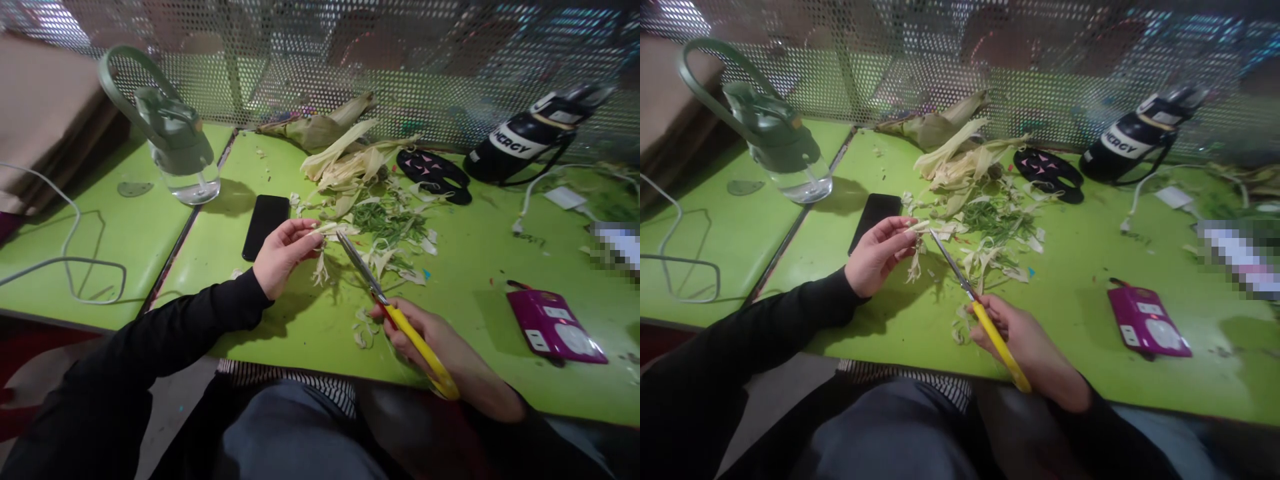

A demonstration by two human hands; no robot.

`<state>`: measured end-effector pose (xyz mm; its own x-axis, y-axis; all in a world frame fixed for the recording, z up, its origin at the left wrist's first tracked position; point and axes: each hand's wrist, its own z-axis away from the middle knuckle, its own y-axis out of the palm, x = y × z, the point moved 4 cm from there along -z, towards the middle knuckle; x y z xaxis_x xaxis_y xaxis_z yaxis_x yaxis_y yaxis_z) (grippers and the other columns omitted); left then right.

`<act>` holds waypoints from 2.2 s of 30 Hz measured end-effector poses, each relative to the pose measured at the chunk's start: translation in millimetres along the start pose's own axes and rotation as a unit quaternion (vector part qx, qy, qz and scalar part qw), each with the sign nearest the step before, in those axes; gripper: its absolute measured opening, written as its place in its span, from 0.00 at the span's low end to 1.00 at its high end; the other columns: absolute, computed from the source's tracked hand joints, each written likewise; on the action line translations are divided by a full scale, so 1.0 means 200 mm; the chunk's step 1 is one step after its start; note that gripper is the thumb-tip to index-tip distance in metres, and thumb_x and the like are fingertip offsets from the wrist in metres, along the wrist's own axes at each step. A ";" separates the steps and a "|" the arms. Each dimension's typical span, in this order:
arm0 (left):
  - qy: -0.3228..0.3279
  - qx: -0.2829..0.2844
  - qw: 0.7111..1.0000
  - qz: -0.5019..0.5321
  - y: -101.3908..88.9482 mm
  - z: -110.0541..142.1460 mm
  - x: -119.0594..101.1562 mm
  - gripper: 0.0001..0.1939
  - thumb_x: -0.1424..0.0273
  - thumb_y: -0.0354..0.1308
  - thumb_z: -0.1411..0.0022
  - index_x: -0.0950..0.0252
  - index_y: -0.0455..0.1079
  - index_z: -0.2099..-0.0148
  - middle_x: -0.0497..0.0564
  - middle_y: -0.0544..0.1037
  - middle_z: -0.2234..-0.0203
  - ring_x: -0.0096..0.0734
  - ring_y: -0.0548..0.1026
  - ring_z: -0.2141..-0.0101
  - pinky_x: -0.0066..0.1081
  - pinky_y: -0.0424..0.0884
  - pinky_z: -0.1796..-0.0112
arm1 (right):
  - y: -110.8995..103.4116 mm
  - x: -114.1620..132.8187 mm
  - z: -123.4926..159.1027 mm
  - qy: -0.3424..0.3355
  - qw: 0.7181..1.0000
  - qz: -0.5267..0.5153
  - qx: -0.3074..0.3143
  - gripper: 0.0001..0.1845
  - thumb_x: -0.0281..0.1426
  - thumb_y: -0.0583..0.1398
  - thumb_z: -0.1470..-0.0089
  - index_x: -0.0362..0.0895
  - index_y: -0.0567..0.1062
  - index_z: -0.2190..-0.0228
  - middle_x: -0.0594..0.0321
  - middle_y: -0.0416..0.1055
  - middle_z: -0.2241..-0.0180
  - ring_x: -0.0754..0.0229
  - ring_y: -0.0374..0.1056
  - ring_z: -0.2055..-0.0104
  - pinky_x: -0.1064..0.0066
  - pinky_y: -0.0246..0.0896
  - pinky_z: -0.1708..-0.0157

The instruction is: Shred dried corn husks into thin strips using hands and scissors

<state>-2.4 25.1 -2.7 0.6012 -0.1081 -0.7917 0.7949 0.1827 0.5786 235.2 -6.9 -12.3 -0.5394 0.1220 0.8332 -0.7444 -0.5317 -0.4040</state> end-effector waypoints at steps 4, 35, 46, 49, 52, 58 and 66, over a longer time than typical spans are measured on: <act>0.022 0.008 0.999 -0.030 0.00 0.00 0.00 0.08 0.77 0.66 0.49 0.68 0.70 0.66 0.44 0.76 0.74 0.18 0.73 0.74 0.22 0.70 0.70 | 0.02 0.01 -0.03 0.014 1.000 0.010 0.001 0.28 0.51 0.63 0.55 0.44 0.71 0.59 0.70 0.60 0.80 0.68 0.53 0.83 0.74 0.48 0.85; 0.034 0.040 0.995 -0.090 0.01 0.01 -0.01 0.08 0.76 0.66 0.49 0.69 0.70 0.67 0.46 0.76 0.74 0.19 0.72 0.75 0.25 0.71 0.68 | 0.11 0.08 -0.01 0.072 0.993 -0.081 0.038 0.23 0.51 0.63 0.53 0.45 0.67 0.68 0.76 0.53 0.84 0.71 0.50 0.85 0.77 0.51 0.85; 0.025 0.049 0.996 -0.072 0.00 0.00 -0.03 0.14 0.74 0.68 0.51 0.66 0.67 0.64 0.44 0.74 0.76 0.21 0.73 0.74 0.24 0.67 0.71 | 0.02 0.01 -0.01 0.037 0.995 -0.086 -0.015 0.25 0.53 0.61 0.53 0.47 0.67 0.62 0.74 0.55 0.81 0.69 0.48 0.84 0.74 0.47 0.85; 0.018 0.062 0.995 -0.074 0.00 -0.01 -0.03 0.10 0.74 0.68 0.53 0.67 0.69 0.69 0.45 0.75 0.75 0.17 0.69 0.77 0.22 0.64 0.73 | -0.07 0.06 0.00 0.006 0.999 0.035 -0.038 0.23 0.51 0.62 0.54 0.47 0.70 0.63 0.69 0.61 0.80 0.66 0.53 0.81 0.71 0.51 0.81; -0.002 0.078 0.993 -0.087 0.00 -0.01 -0.02 0.08 0.72 0.68 0.52 0.67 0.72 0.71 0.45 0.74 0.77 0.16 0.66 0.78 0.22 0.61 0.75 | -0.18 0.11 0.01 -0.025 0.974 0.223 -0.040 0.26 0.51 0.63 0.57 0.47 0.73 0.61 0.62 0.70 0.75 0.58 0.64 0.75 0.66 0.59 0.74; -0.006 0.119 0.986 -0.120 0.02 0.01 -0.02 0.09 0.71 0.68 0.52 0.67 0.71 0.69 0.45 0.74 0.76 0.16 0.64 0.79 0.22 0.60 0.75 | -0.33 0.17 0.02 0.007 0.920 0.391 -0.036 0.41 0.57 0.61 0.59 0.43 0.74 0.50 0.48 0.79 0.63 0.42 0.74 0.65 0.56 0.67 0.67; -0.027 0.150 0.976 -0.155 0.01 0.02 0.00 0.09 0.70 0.69 0.51 0.67 0.73 0.71 0.45 0.74 0.76 0.16 0.64 0.78 0.24 0.60 0.73 | -0.34 0.19 0.01 -0.033 0.899 0.435 -0.023 0.42 0.60 0.62 0.62 0.44 0.77 0.52 0.47 0.80 0.58 0.40 0.76 0.62 0.55 0.70 0.66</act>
<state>-0.8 22.2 -1.4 0.3252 -0.1649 -0.9312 0.9229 -0.1595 0.3505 265.5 31.6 48.4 -0.9025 -0.3741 0.2136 -0.0674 -0.3670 -0.9278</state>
